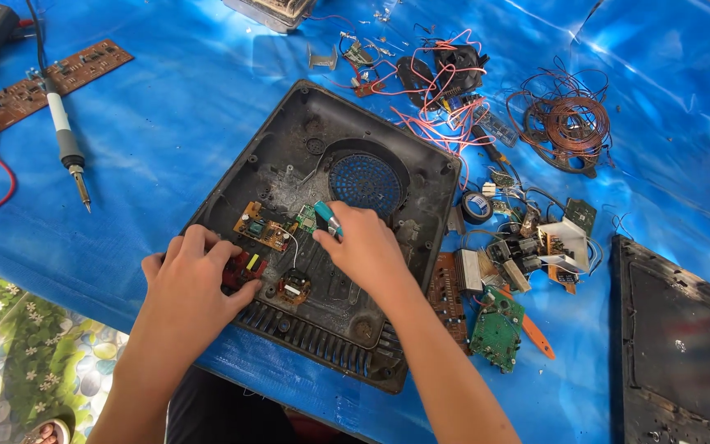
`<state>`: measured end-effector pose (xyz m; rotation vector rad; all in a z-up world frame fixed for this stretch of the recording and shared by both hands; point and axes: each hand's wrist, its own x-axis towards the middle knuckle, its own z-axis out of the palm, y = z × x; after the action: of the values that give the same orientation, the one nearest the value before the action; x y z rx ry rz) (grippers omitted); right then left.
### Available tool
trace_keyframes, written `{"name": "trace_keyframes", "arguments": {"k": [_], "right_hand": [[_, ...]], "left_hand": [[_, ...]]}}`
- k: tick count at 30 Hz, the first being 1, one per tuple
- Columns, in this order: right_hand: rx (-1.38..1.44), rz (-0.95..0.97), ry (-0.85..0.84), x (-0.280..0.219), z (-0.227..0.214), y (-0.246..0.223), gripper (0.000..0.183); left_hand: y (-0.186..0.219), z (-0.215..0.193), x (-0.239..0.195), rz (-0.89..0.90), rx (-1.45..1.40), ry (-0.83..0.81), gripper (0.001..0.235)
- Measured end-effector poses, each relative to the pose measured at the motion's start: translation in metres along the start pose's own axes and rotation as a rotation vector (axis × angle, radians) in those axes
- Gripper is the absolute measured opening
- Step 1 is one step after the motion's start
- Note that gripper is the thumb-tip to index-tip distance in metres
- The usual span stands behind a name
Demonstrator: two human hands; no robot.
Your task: The person uses a screwdriver to unscrew and remove a circuit board from a black plastic casing. They then pick up a separate circuit board and a small component, manipulating wires and connectors on the board with their hands.
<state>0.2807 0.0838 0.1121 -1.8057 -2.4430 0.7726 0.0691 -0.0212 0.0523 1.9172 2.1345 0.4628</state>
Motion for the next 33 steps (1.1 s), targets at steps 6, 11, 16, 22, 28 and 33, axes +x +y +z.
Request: {"name": "trace_keyframes", "arguments": {"k": [6,11,16,22,28,33], "right_hand": [[0.044,-0.021,0.079,0.004,0.015,0.011,0.039],[0.039,-0.065,0.118,0.005,0.019,0.016,0.044],[0.171,-0.319,0.229,-0.002,0.021,0.015,0.03],[0.134,-0.501,0.253,-0.014,0.022,0.0,0.026],[0.183,-0.591,0.275,-0.009,0.025,-0.001,0.024],[0.142,-0.59,0.232,-0.008,0.031,-0.005,0.014]], "left_hand": [[0.0,0.003,-0.001,0.0,-0.008,0.028,0.043],[0.001,0.002,0.0,-0.015,-0.025,0.018,0.041],[0.002,0.001,0.0,0.007,0.011,0.041,0.04],[0.002,0.002,0.0,0.001,0.012,0.03,0.042],[0.001,0.002,-0.001,0.016,0.004,0.036,0.041],[0.002,0.003,-0.001,0.011,0.003,0.048,0.038]]}}
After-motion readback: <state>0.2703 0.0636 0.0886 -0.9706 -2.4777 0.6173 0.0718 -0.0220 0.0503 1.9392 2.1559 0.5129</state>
